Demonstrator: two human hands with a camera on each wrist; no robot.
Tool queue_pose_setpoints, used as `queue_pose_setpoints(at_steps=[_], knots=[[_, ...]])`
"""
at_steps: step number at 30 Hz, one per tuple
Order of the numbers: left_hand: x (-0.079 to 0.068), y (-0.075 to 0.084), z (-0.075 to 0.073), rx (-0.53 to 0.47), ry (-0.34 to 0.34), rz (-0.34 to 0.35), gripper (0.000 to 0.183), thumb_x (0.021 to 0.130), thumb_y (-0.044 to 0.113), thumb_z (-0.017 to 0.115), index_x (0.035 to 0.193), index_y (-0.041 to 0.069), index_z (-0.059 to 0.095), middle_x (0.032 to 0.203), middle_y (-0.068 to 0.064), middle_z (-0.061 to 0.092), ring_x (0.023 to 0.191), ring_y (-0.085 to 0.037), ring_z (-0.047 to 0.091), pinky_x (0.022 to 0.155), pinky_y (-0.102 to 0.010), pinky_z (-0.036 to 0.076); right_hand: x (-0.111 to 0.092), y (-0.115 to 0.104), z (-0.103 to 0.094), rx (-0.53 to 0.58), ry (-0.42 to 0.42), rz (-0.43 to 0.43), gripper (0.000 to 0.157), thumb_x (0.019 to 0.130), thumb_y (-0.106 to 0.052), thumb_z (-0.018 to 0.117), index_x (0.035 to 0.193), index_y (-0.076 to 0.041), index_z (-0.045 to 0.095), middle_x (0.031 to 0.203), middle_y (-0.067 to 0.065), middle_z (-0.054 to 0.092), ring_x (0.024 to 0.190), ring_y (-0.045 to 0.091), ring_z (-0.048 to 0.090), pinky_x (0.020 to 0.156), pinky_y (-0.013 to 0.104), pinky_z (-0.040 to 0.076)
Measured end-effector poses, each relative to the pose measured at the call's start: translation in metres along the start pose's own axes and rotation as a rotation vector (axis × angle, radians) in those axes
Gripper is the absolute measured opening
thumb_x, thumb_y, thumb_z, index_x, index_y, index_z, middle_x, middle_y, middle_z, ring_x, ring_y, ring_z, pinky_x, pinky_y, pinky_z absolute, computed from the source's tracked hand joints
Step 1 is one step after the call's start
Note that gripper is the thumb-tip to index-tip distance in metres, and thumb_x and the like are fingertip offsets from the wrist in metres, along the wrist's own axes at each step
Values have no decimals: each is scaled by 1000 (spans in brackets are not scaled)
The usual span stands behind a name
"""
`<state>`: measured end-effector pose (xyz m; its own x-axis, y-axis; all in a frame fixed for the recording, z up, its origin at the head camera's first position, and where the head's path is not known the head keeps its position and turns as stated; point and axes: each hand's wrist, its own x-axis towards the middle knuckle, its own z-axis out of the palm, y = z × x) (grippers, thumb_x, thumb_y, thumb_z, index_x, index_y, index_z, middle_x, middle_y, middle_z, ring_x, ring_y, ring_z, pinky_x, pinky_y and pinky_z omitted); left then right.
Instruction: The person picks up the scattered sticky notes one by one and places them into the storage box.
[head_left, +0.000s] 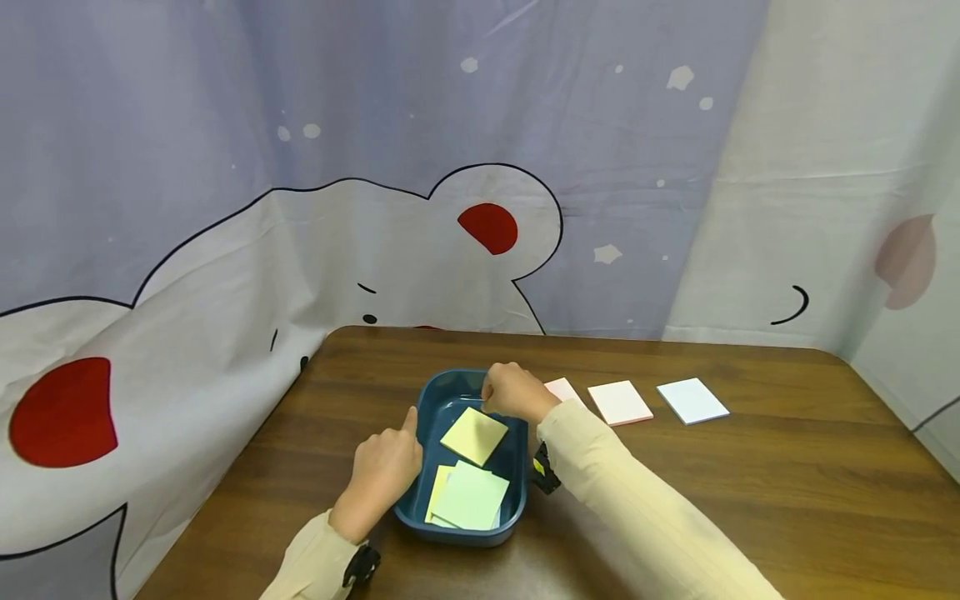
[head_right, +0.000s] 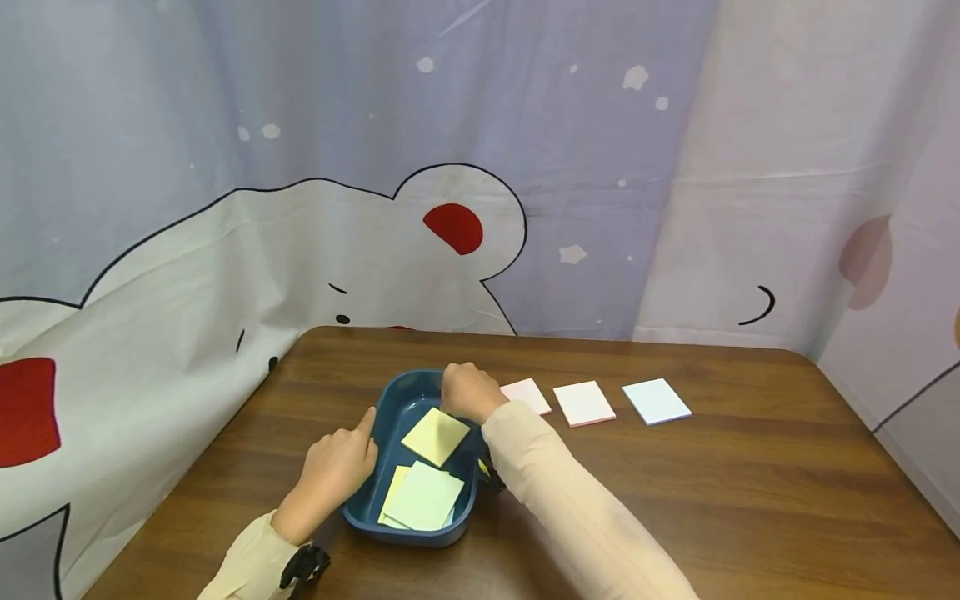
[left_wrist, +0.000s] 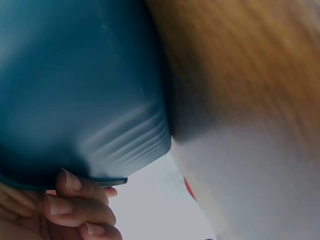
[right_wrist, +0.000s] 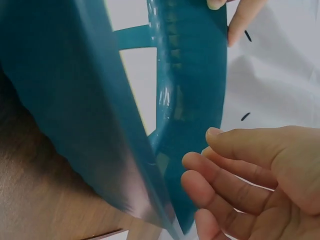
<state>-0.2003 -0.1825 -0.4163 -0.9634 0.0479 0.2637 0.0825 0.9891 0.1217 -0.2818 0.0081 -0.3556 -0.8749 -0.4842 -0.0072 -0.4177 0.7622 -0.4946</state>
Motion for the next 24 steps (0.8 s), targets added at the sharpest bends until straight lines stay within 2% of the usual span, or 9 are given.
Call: queue_pose_setpoints(at_steps=[3, 4, 6, 8, 10, 11, 17, 24], knots=[[0, 0, 0, 2, -2, -1, 51, 85, 16, 52, 133, 2, 44, 40, 0, 35, 35, -14, 31, 35, -26, 24, -3, 4, -5, 38, 8, -32, 18, 77, -6, 66, 60, -4, 60, 57, -2, 43, 48, 10, 32, 47, 24, 30], [0, 1, 0, 2, -3, -2, 51, 85, 16, 52, 133, 2, 44, 40, 0, 35, 35, -14, 31, 35, -26, 24, -4, 5, -7, 47, 19, -41, 18, 78, -6, 66, 60, -4, 61, 57, -2, 43, 48, 10, 32, 47, 24, 30], [0, 1, 0, 3, -2, -3, 50, 85, 16, 52, 132, 2, 45, 40, 0, 35, 35, -14, 31, 35, -26, 24, -6, 8, -10, 59, 45, -51, 13, 78, -6, 66, 65, -4, 63, 61, -2, 50, 50, 8, 38, 49, 24, 35], [0, 1, -1, 1, -1, -5, 50, 85, 16, 52, 132, 2, 45, 40, 0, 35, 35, -14, 32, 35, -27, 24, -9, 10, -13, 62, 69, -44, 4, 78, -8, 66, 77, -5, 69, 75, 0, 62, 59, 8, 50, 57, 26, 44], [0, 1, -1, -1, -7, -7, 50, 85, 16, 52, 132, 2, 44, 40, -1, 35, 35, -14, 32, 35, -27, 25, -12, 14, -16, 61, 93, -42, 10, 79, -9, 66, 87, -5, 70, 88, 4, 66, 70, 11, 58, 65, 29, 49], [0, 1, -1, -2, -10, -8, 51, 85, 16, 52, 133, 2, 44, 40, -1, 35, 35, -15, 32, 35, -27, 25, -13, 16, -18, 68, 98, -40, 11, 80, -10, 65, 88, -5, 70, 90, 5, 66, 72, 13, 60, 67, 31, 50], [0, 2, -2, -1, -13, -7, 50, 85, 16, 51, 133, 2, 44, 41, -1, 36, 36, -15, 33, 35, -27, 25, -23, 36, -29, 109, 147, -38, 16, 80, -11, 64, 92, -1, 69, 91, 8, 66, 78, 17, 61, 71, 34, 50], [0, 3, -2, 7, 1, -5, 50, 85, 16, 52, 132, 2, 45, 41, -1, 36, 36, -15, 33, 35, -27, 25, -35, 67, -42, 72, 184, 3, 18, 80, -13, 63, 92, 0, 69, 91, 9, 66, 81, 20, 60, 71, 36, 48]])
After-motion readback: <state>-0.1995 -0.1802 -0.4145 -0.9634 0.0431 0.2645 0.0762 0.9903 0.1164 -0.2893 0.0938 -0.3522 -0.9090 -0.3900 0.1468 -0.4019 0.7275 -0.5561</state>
